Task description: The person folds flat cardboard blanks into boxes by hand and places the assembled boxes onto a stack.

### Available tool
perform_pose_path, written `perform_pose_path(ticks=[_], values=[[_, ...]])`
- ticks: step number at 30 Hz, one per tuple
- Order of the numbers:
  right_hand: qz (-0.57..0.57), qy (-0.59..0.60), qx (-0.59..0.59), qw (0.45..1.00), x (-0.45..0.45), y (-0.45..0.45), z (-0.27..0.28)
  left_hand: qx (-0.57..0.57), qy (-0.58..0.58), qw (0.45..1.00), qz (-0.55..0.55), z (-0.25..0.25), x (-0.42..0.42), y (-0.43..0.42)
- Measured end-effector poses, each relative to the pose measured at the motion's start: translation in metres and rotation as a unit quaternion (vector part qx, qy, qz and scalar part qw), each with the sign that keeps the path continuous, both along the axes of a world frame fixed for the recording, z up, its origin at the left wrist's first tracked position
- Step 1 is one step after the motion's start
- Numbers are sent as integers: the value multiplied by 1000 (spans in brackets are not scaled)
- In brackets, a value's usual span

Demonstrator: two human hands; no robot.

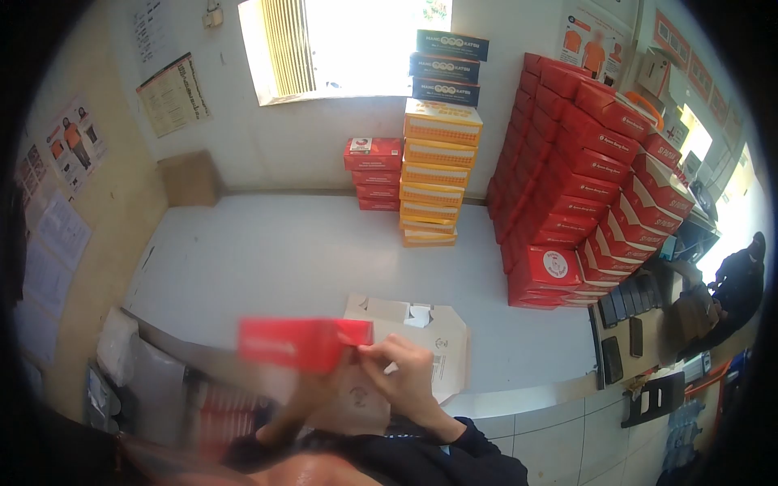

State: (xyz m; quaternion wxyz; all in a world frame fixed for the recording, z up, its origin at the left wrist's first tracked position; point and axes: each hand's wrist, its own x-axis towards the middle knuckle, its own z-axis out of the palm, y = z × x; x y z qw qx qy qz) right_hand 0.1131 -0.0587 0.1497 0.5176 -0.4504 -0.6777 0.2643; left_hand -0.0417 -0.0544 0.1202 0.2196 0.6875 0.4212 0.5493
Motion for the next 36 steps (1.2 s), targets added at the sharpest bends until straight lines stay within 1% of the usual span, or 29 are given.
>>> perform_pose_path(ticks=[1, 3, 4, 5, 6, 7, 8, 9, 10, 11, 12, 13, 15, 16, 17, 18, 19, 20, 21, 22, 23, 24, 26, 27, 29, 30, 32, 35, 36], values=[[1, -1, -2, 1000, -1, -1, 0, -2, -1, 1000, 1, -5, -1, -4], [45, 73, -65, 994, 0, 1, 1, -128, -76, 987, -60, -9, -4, -4], [119, 107, -70, 985, 6, 5, 3, -191, -176, 963, -69, -4, -5, -7], [118, 108, -71, 985, 13, 12, 10, -193, -175, 963, -69, -7, -6, -5], [87, -16, 38, 995, 18, 21, 26, -213, -228, 946, -91, -13, -6, -2], [73, -81, 90, 990, 24, 29, 31, -233, -282, 924, -113, -15, -5, -1], [54, -141, 144, 978, 30, 38, 36, -309, -240, 912, -120, -13, -2, -6], [142, -164, 8, 976, 35, 48, 29, -312, -238, 912, -121, -12, -6, -12], [226, -182, -124, 949, 41, 54, 23, -287, -47, 942, -166, -12, -14, -17], [222, -183, -116, 951, 50, 57, 20, -272, 70, 911, -304, -3, -21, -10], [210, -143, -88, 963, 60, 59, 18, -234, 165, 852, -439, 6, -29, -3], [200, -105, -61, 972, 72, 60, 17, -249, 295, 749, -539, 40, -37, -1], [195, -103, -79, 972, 85, 59, 25, -216, 171, 758, -591, 37, -71, 11], [269, -92, -45, 958, 84, 57, 31, -204, 130, 757, -607, 39, -77, 16], [342, -76, -14, 937, 80, 54, 36, -110, 186, 887, -408, 58, -63, 23], [426, -85, -26, 900, 68, 51, 40, -12, 233, 955, -183, 67, -50, 23], [428, -80, -32, 900, 64, 52, 39, -21, 233, 955, -183, 59, -39, 21], [466, -58, -52, 881, 61, 55, 39, -170, 89, 904, -383, 44, -28, 24], [502, -41, -67, 861, 60, 61, 39, -298, -62, 778, -550, 30, -24, 30], [489, 4, 3, 872, 74, 76, 13, -261, -45, 804, -532, 18, -33, 35], [489, -3, 10, 872, 78, 72, 10, -253, -42, 806, -533, -3, -37, 38], [440, 150, -129, 876, 81, 63, 6, -242, -203, 826, -466, -8, -35, 36], [407, 295, -276, 819, 75, 45, -7, -203, -197, 908, -309, 8, -36, 31], [384, 187, -189, 884, 59, 39, -3, -61, 42, 979, -192, 13, -29, 29], [279, -36, 4, 960, 43, 36, 12, -57, 105, 983, -141, 14, -24, 26], [196, -145, 105, 964, 43, 38, 25, -58, 109, 982, -142, 18, -32, 27], [250, -245, 221, 910, 70, 45, 35, -101, 88, 950, -283, 27, -55, 31], [247, -208, 260, 910, 84, 37, 45, -107, 72, 933, -335, 29, -53, 26], [278, -161, 269, 908, 72, 34, 41, -112, 87, 944, -299, 29, -44, 22]])
